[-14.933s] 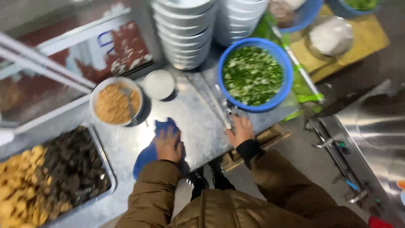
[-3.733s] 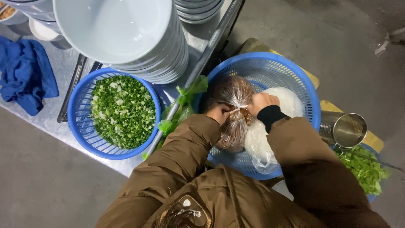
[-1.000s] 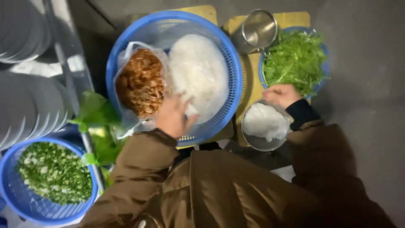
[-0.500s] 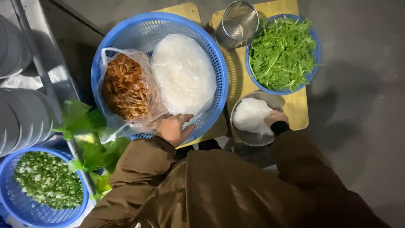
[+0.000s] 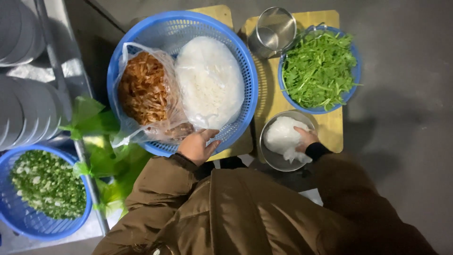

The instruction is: The person pours a granular ingredient from a container into a bowl, closes the container, and places it on a shelf. They then open a cabinet, retrieve a paper, and wipe the counter with a blue cloth. Finally, they open plastic bags containing noodles and other ingredients in a blue basket.

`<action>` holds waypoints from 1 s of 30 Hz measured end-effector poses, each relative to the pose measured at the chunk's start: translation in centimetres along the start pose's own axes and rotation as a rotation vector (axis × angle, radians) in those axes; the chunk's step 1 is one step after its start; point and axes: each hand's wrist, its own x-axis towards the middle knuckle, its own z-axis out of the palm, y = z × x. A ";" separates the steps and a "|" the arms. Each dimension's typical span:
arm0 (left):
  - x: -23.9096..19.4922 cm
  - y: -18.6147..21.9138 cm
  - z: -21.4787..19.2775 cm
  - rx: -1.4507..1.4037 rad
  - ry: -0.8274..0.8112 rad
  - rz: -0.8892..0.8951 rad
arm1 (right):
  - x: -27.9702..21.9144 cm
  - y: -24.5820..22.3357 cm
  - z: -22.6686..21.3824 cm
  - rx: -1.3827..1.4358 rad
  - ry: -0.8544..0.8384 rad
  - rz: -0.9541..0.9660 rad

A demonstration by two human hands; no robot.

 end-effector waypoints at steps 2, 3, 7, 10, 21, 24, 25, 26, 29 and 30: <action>-0.9 -0.7 0.2 -0.022 0.021 0.001 | -3.0 -2.0 1.0 -0.272 -0.113 0.072; -1.2 -1.2 0.3 -0.019 0.021 -0.002 | -3.7 -2.9 1.4 -0.271 -0.116 0.068; -2.1 -2.6 0.8 -0.039 0.029 -0.022 | -2.1 -0.9 4.4 -0.351 0.094 0.111; -2.7 -3.1 0.6 -0.067 0.036 -0.006 | 5.6 7.9 7.2 -0.368 0.391 -0.042; -6.3 -2.7 -1.7 -0.146 0.106 0.100 | -12.2 -0.9 -3.1 0.089 0.870 -0.008; -6.6 -0.7 -2.7 -0.164 0.177 0.185 | -21.7 -11.1 -4.8 0.328 0.755 -0.061; -6.9 0.3 -3.1 -0.205 0.181 0.297 | -25.6 -15.0 -5.0 0.392 0.679 -0.093; -7.1 1.2 -3.5 -0.244 0.184 0.411 | -30.1 -18.7 -4.9 0.452 0.601 -0.126; -7.9 4.6 -4.5 -0.427 0.244 0.399 | -28.9 -17.9 -3.1 0.402 0.506 -0.529; -8.2 4.8 -4.6 -0.424 0.259 0.399 | -27.0 -18.2 -1.8 0.397 0.506 -0.544</action>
